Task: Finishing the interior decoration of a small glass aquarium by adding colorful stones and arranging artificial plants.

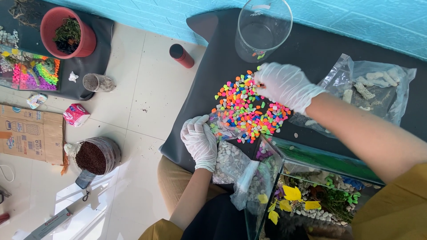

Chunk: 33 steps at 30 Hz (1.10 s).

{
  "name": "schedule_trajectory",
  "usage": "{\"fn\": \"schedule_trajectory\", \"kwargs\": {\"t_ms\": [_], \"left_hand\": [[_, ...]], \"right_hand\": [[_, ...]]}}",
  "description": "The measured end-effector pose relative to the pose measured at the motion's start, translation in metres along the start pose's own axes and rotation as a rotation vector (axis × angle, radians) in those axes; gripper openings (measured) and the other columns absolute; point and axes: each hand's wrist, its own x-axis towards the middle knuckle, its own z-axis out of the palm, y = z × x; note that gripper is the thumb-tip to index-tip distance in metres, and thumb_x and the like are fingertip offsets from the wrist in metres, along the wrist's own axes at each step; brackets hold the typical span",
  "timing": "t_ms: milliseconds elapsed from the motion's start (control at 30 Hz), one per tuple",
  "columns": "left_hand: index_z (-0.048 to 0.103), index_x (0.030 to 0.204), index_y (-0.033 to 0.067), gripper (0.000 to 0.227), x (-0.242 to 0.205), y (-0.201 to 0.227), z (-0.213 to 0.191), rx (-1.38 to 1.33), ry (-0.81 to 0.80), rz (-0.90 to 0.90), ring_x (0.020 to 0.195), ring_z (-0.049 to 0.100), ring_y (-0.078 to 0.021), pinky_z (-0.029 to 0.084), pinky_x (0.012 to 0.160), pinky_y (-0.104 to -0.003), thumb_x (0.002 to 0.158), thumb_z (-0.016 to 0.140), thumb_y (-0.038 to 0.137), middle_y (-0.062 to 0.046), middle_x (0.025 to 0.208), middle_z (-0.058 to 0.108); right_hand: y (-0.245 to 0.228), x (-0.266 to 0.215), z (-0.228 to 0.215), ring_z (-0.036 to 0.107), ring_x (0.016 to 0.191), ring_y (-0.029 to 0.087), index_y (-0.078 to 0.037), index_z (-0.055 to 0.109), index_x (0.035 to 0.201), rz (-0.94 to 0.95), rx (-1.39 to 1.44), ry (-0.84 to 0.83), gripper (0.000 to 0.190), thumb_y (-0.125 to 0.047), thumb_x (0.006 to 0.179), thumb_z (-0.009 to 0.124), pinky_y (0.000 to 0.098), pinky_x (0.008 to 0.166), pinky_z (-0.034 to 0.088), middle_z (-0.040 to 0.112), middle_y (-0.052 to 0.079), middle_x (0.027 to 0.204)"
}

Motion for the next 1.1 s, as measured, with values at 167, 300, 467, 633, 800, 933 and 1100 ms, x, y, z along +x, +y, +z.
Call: {"fn": "schedule_trajectory", "kwargs": {"t_ms": [167, 300, 467, 633, 800, 933, 1100], "left_hand": [[0.068, 0.112, 0.0298, 0.025, -0.001, -0.002, 0.003, 0.009, 0.015, 0.011, 0.123, 0.050, -0.0185, 0.035, 0.109, -0.037, 0.095, 0.055, 0.016, 0.006, 0.112, 0.060], [0.067, 0.112, 0.0294, 0.024, 0.001, -0.001, 0.001, 0.016, 0.011, 0.009, 0.122, 0.050, -0.0192, 0.035, 0.108, -0.038, 0.095, 0.055, 0.016, 0.005, 0.112, 0.060], [0.067, 0.111, 0.0277, 0.025, 0.003, 0.006, -0.007, 0.015, 0.003, 0.008, 0.121, 0.052, -0.0211, 0.036, 0.108, -0.039, 0.095, 0.053, 0.014, 0.003, 0.110, 0.060], [0.067, 0.110, 0.0297, 0.024, 0.000, 0.000, 0.001, 0.023, 0.018, 0.009, 0.122, 0.051, -0.0192, 0.035, 0.108, -0.038, 0.096, 0.054, 0.016, 0.005, 0.111, 0.060], [0.067, 0.110, 0.0300, 0.023, 0.000, -0.002, 0.002, 0.028, 0.020, 0.009, 0.123, 0.051, -0.0180, 0.035, 0.108, -0.038, 0.095, 0.054, 0.018, 0.006, 0.112, 0.060], [0.067, 0.112, 0.0291, 0.025, 0.000, -0.003, 0.003, 0.010, 0.013, 0.021, 0.123, 0.049, -0.0192, 0.034, 0.109, -0.037, 0.096, 0.053, 0.016, 0.005, 0.112, 0.059], [0.066, 0.113, 0.0279, 0.024, 0.000, -0.001, 0.001, 0.018, 0.008, 0.026, 0.123, 0.049, -0.0204, 0.034, 0.109, -0.038, 0.096, 0.054, 0.016, 0.004, 0.112, 0.059]], "right_hand": [[0.002, 0.002, 0.053, 0.069, 0.108, 0.029, -0.015, 0.074, 0.101, -0.162, 0.101, 0.055, 0.020, -0.034, 0.099, 0.068, 0.0413, 0.097, 0.054, 0.073, 0.009, 0.110], [0.007, 0.006, 0.025, 0.070, 0.104, 0.026, -0.023, 0.069, 0.096, 0.062, 0.141, -0.063, 0.020, -0.041, 0.098, 0.060, 0.0397, 0.086, 0.057, 0.071, 0.000, 0.102], [0.056, 0.009, -0.001, 0.071, 0.085, 0.016, -0.039, 0.073, 0.082, 0.551, 0.665, -0.099, 0.008, -0.038, 0.082, 0.064, 0.0320, 0.077, 0.053, 0.070, -0.016, 0.079], [0.039, 0.007, -0.027, 0.055, 0.060, 0.009, -0.011, 0.074, 0.094, 0.669, 1.242, -0.158, 0.020, -0.013, 0.091, 0.053, 0.0230, 0.053, 0.045, 0.060, 0.004, 0.080], [-0.001, 0.005, -0.034, 0.071, 0.109, 0.033, -0.017, 0.078, 0.117, 0.475, 0.614, -0.214, 0.036, -0.046, 0.100, 0.066, 0.0431, 0.088, 0.055, 0.076, 0.010, 0.113], [-0.007, 0.024, 0.005, 0.068, 0.118, 0.036, -0.005, 0.073, 0.124, 0.394, 0.238, -0.297, 0.057, -0.054, 0.096, 0.064, 0.0448, 0.098, 0.055, 0.071, 0.019, 0.124], [-0.017, 0.024, -0.025, 0.048, 0.144, 0.028, -0.009, 0.053, 0.151, 0.546, 0.254, -0.739, 0.062, -0.048, 0.104, 0.051, 0.0383, 0.122, 0.032, 0.053, 0.015, 0.155]]}}
